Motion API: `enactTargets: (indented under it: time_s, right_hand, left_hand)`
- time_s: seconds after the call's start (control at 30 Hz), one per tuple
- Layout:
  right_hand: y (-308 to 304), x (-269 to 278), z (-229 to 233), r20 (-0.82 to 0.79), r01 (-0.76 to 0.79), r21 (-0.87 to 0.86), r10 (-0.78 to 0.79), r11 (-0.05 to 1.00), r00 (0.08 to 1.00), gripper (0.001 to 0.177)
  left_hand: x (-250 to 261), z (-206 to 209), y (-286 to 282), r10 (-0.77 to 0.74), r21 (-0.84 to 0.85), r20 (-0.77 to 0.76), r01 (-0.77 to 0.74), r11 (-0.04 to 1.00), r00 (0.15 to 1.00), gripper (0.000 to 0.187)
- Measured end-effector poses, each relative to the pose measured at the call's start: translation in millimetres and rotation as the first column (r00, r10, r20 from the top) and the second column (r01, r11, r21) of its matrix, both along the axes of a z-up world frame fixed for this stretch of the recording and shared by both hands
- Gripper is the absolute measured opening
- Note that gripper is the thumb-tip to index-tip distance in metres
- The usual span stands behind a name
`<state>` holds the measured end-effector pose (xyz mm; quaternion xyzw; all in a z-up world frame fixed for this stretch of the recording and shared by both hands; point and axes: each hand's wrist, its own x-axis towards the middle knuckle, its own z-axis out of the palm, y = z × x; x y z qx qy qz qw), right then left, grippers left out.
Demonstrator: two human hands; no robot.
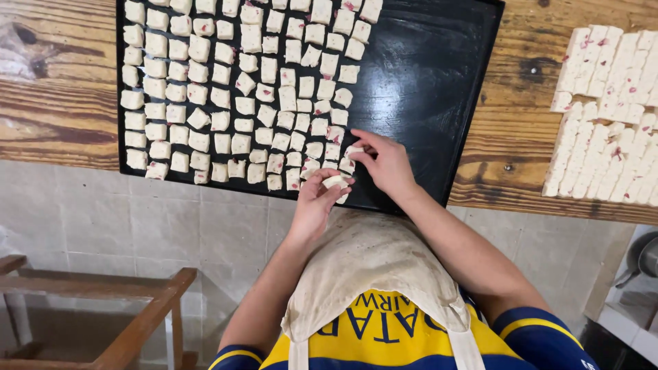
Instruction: Arrange small pieces of dough onto a baking tray in a grid pattern.
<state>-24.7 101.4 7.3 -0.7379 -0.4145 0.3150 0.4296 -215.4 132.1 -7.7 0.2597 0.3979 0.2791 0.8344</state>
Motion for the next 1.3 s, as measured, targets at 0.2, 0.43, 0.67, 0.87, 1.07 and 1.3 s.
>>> enactTargets:
  time_s: [0.2, 0.43, 0.67, 0.87, 1.07, 1.3]
  right_hand:
    - [-6, -15, 26, -0.180, -0.043, -0.065, 0.031, 0.997, 0.983, 0.033]
    - [18, 23, 0, 0.143, 0.094, 0.033, -0.098, 0.995, 0.985, 0.013]
    - [7, 63, 19, 0.392, 0.132, 0.060, -0.144, 0.990, 0.908, 0.022]
    - [-68, 258, 42, 0.605, 0.149, -0.092, -0.063, 0.985, 0.793, 0.027]
    - [-90, 407, 44, 0.703, 0.118, -0.428, 0.248, 0.896, 0.667, 0.062]
    - [-71, 402, 96, 0.351, 0.008, -0.629, 0.275, 0.777, 0.895, 0.056]
  left_hand:
    - [6, -20, 17, -0.046, 0.142, -0.217, 0.078, 0.987, 0.975, 0.040]
    - [22, 35, 31, -0.019, 0.202, -0.133, 0.046, 0.978, 0.991, 0.038]
    - [-3, 26, 34, -0.080, 0.209, -0.163, 0.113, 0.971, 0.983, 0.029]
    - [12, 49, 22, -0.082, 0.203, -0.297, 0.147, 0.968, 0.951, 0.015]
    - [86, 73, -6, -0.330, 0.195, -0.414, 0.437, 0.878, 0.848, 0.017]
    - [283, 18, -45, -0.534, 0.502, -0.329, 0.624, 0.599, 0.779, 0.026]
